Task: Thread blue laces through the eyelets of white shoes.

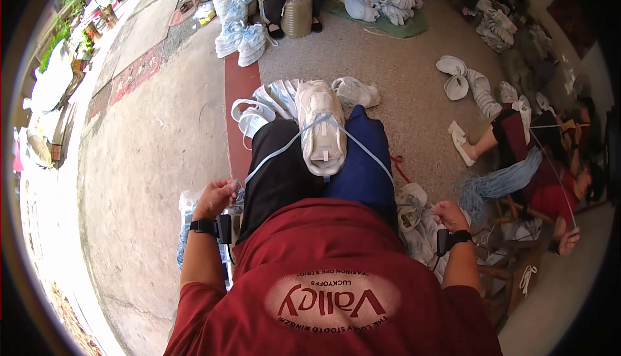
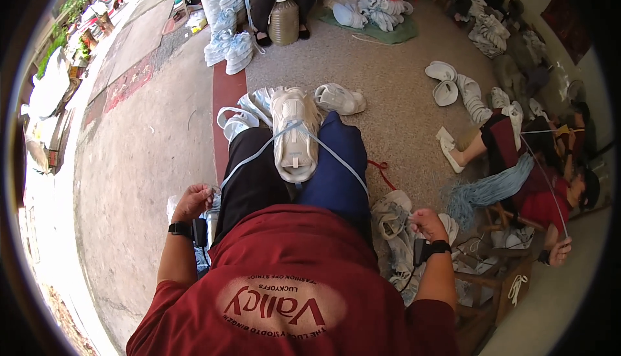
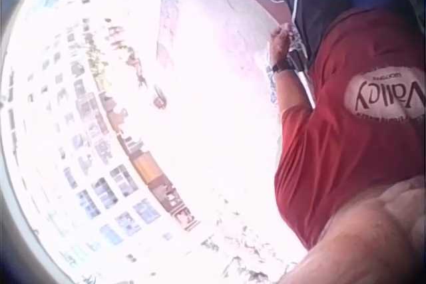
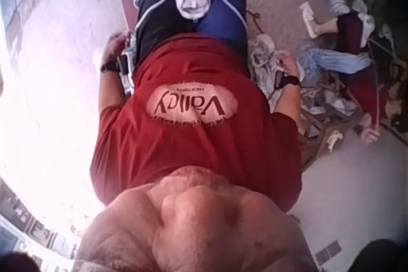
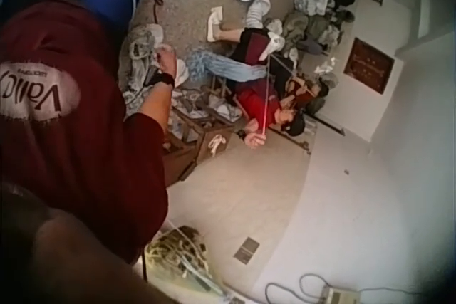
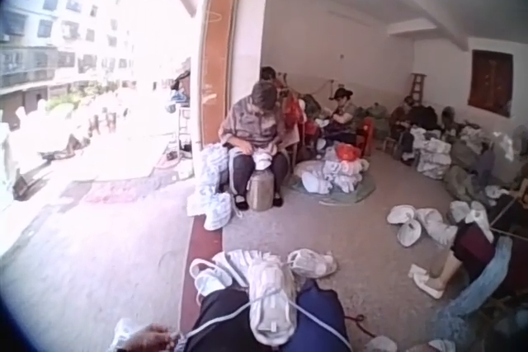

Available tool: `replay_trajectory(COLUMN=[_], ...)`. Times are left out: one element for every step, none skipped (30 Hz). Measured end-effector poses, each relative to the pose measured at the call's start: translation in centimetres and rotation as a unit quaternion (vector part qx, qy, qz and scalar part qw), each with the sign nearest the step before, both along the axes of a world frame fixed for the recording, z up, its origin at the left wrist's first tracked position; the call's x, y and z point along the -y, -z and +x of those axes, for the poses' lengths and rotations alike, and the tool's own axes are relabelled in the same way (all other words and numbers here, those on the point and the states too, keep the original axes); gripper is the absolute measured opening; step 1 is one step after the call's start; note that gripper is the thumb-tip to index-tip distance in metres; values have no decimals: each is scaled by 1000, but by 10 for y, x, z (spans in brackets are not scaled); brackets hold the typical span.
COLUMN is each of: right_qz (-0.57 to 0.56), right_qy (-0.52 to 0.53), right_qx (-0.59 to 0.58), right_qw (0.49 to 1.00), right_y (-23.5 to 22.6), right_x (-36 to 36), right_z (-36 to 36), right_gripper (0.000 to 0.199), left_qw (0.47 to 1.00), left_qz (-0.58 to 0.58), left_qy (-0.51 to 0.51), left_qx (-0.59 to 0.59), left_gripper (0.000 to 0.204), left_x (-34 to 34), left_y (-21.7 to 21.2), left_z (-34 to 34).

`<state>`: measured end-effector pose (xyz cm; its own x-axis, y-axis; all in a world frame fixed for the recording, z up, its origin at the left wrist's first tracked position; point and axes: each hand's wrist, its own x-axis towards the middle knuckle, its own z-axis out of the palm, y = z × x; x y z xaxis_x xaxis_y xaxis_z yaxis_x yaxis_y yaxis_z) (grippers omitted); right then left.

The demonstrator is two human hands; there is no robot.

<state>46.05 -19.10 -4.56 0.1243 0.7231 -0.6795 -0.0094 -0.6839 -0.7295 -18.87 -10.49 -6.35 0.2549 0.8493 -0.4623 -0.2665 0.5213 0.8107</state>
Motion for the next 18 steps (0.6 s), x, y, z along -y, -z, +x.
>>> replay_trajectory(right_qz=[32, 28, 66, 106, 156, 202, 184, 163, 219, 271, 269, 383, 486, 483, 466, 437, 389, 384], right_qy=[-88, -162, -263, -342, -417, -489, -552, -600, -588, -568, -568, -459, -340, -342, -264, -180, -178, -179], right_qx=[-68, -88, -75, -78, -60, -42, 90, 221, 332, 435, 434, 440, 434, 433, 352, 264, 145, 145], right_qw=[993, 982, 960, 930, 893, 848, 808, 751, 704, 644, 646, 670, 678, 680, 768, 841, 892, 894], right_y=[-19, -58, -70, -80, -80, -81, -92, -103, -97, -85, -76, -68, -57, -47, -36, -32, -28, -22], right_x=[-34, -66, -91, -114, -137, -157, -174, -188, -199, -210, -221, -232, -240, -247, -252, -256, -258, -257], right_z=[-32, -79, -107, -139, -164, -186, -214, -234, -241, -245, -245, -244, -243, -242, -242, -243, -241, -243], right_gripper=[9, 8, 7, 9, 9, 10, 9, 9, 9, 10, 10, 10, 9, 9, 10, 11, 15, 15], left_qw=[996, 983, 958, 932, 898, 898, 867, 826, 825, 850, 872, 872, 895, 902, 908, 910, 909, 907], left_qz=[35, 52, 72, 97, 121, 120, 148, 175, 174, 173, 172, 170, 257, 342, 371, 366, 372, 378], left_qy=[82, 174, 274, 339, 403, 404, 424, 442, 444, 395, 344, 347, 263, 174, 126, 127, 106, 86], left_qx=[-8, -29, -47, -87, -128, -127, -217, -302, -302, -302, -301, -300, -250, -197, -150, -148, -157, -166], left_gripper=[14, 14, 15, 14, 12, 12, 11, 9, 9, 8, 7, 7, 6, 6, 6, 6, 7, 8], left_x=[-21, -39, -59, -75, -89, -101, -108, -116, -126, -135, -141, -145, -148, -151, -154, -154, -154, -154], left_y=[-26, -48, -65, -79, -87, -89, -89, -87, -83, -76, -67, -57, -42, -35, -26, -26, -26, -27], left_z=[31, 56, 82, 106, 128, 144, 154, 159, 161, 162, 164, 162, 156, 155, 157, 161, 165, 168])
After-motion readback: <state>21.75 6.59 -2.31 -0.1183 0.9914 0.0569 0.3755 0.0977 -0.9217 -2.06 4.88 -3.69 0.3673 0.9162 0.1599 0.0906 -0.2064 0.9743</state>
